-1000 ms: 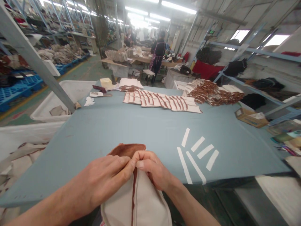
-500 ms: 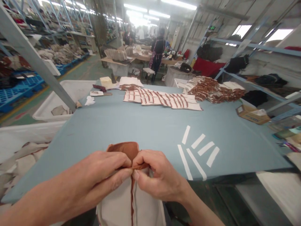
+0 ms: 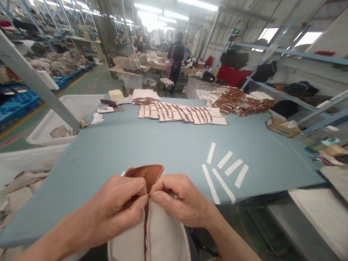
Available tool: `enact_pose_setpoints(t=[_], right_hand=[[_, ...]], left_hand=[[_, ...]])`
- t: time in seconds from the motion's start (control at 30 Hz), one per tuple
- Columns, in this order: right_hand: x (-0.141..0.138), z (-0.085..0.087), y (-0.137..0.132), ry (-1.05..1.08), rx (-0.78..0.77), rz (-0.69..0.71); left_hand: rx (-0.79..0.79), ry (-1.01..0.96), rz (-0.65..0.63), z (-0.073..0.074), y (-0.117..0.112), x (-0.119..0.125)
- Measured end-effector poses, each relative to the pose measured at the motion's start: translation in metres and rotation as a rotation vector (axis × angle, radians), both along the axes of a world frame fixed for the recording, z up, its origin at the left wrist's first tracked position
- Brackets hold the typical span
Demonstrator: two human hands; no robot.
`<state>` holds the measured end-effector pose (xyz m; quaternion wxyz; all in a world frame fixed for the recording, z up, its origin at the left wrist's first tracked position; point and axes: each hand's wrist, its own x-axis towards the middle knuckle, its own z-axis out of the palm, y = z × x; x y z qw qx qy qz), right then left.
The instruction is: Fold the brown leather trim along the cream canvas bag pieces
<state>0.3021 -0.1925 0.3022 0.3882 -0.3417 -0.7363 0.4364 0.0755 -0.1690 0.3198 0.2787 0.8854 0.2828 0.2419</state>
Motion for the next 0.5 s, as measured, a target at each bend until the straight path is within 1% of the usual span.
enact_pose_setpoints(t=[0.07, 0.13, 0.2, 0.27, 0.3, 0.37, 0.43, 0.5], right_hand=[[-0.003, -0.005, 0.003, 0.06, -0.011, 0.014], [-0.006, -0.01, 0.005, 0.086, 0.02, -0.006], [-0.01, -0.014, 0.004, 0.093, 0.054, -0.037], [-0.011, -0.017, 0.003, 0.087, 0.091, -0.065], [-0.011, -0.017, 0.002, 0.079, 0.116, -0.073], [-0.01, -0.016, 0.002, 0.057, 0.165, -0.082], [-0.005, -0.012, 0.004, 0.029, 0.203, -0.079], [0.001, -0.006, 0.006, -0.021, 0.215, -0.071]], left_hand=[[-0.141, -0.111, 0.077, -0.012, -0.007, 0.002], [-0.327, -0.216, 0.161, -0.021, -0.013, 0.004], [-0.517, -0.279, 0.207, -0.025, -0.015, 0.007], [-0.649, -0.293, 0.205, -0.026, -0.013, 0.01], [-0.677, -0.29, 0.187, -0.025, -0.011, 0.012], [-0.668, -0.286, 0.145, -0.022, -0.007, 0.012], [-0.602, -0.247, 0.123, -0.018, -0.005, 0.009], [-0.516, -0.164, 0.123, -0.014, -0.006, 0.003]])
